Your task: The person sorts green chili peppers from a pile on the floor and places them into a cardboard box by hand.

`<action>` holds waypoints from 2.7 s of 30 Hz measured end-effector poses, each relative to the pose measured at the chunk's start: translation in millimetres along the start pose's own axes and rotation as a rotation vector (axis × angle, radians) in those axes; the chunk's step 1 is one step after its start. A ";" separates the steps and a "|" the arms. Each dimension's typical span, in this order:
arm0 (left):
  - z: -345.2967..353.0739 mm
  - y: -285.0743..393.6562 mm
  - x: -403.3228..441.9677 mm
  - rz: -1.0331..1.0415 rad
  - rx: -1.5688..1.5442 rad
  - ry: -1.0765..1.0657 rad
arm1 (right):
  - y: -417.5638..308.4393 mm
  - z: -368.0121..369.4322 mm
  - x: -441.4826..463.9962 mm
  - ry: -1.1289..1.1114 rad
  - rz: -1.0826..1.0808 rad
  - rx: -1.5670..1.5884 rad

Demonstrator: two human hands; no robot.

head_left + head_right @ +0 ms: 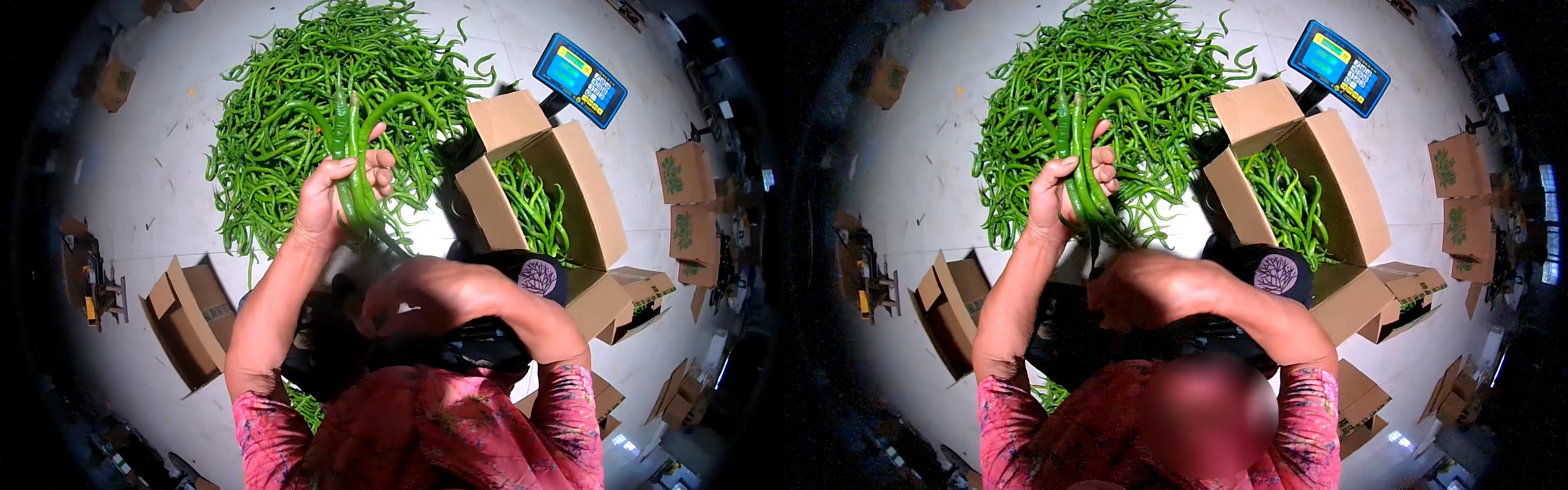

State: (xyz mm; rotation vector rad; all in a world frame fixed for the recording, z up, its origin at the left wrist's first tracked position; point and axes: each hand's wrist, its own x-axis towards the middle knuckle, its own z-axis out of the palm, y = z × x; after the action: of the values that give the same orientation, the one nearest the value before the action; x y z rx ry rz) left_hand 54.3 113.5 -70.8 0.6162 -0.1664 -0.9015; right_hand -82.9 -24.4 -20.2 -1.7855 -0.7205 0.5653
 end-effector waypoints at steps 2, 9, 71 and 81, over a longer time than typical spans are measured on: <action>-0.8 -0.5 1.6 -0.020 0.008 -0.020 | 18.7 26.5 8.0 -0.154 0.144 -0.401; -4.8 -5.2 3.7 -0.050 0.082 0.007 | 33.6 60.1 4.0 0.046 0.054 -0.858; -270.5 34.2 -56.3 0.202 2.125 0.561 | 18.0 34.2 -6.3 0.027 0.198 -1.145; -274.2 57.2 25.1 0.332 2.535 0.487 | 7.1 24.2 1.3 -0.150 0.407 -1.090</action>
State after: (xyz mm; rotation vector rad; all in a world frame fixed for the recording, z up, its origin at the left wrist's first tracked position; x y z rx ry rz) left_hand 214.6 238.5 -265.1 2.9329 -0.9487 0.3646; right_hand -97.1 -9.2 -34.5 -2.9721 -0.8449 0.6254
